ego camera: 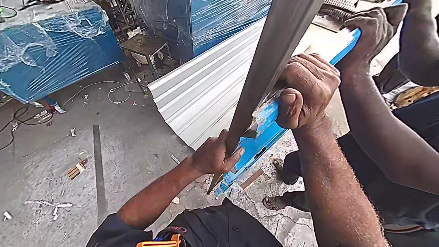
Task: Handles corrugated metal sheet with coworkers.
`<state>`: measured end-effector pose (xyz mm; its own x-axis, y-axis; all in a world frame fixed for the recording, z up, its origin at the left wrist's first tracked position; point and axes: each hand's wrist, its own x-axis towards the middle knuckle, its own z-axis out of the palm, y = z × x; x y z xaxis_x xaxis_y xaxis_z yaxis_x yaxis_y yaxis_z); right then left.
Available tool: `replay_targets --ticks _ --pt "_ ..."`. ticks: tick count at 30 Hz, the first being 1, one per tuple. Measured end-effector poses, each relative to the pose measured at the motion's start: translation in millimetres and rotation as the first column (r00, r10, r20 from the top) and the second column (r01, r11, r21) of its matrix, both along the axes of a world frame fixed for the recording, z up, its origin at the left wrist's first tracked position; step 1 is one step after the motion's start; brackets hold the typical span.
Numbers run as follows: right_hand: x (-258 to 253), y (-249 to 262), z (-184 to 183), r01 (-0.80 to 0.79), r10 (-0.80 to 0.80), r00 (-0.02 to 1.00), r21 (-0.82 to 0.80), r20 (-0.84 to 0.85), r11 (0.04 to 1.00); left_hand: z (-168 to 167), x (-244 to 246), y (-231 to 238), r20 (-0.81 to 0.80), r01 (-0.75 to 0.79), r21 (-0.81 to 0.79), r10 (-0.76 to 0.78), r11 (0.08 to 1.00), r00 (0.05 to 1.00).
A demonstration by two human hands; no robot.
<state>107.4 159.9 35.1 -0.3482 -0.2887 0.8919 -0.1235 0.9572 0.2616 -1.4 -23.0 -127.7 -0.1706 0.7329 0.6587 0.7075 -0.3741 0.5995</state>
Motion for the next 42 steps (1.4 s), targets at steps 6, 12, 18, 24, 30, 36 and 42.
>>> replay_targets --ticks 6,12,18,24,30,36,42 --pt "0.1 1.1 -2.1 -0.004 0.004 1.000 -0.010 -0.009 1.000 -1.1 -6.3 4.6 -0.033 0.078 0.039 -0.077 0.996 0.996" --pt "-0.9 0.7 -1.2 -0.013 0.013 1.000 -0.041 -0.001 0.999 -1.5 -8.7 7.4 0.035 0.135 0.037 -0.136 0.990 0.990" --pt "-1.4 -1.7 0.0 -0.021 0.021 1.000 -0.056 0.002 0.998 -1.4 -10.4 9.4 0.067 0.188 0.069 -0.193 0.980 0.979" --pt "-0.5 -2.0 -0.5 -0.018 0.018 1.000 -0.050 0.001 0.999 -3.0 -9.4 9.6 0.079 0.191 0.078 -0.197 0.979 0.977" --pt "-0.6 0.6 0.8 -0.029 0.029 1.000 -0.037 0.002 0.999 -1.5 -9.8 8.7 0.034 0.162 0.065 -0.165 0.985 0.986" --pt "-0.6 -0.4 -0.3 0.001 -0.001 1.000 -0.010 0.000 1.000 6.3 16.9 -6.7 0.046 -0.193 0.092 0.189 0.977 0.981" --pt "-0.4 0.5 -1.1 -0.004 0.003 1.000 -0.009 -0.024 1.000 24.0 14.3 -17.1 -0.038 -0.201 0.197 0.213 0.960 0.976"
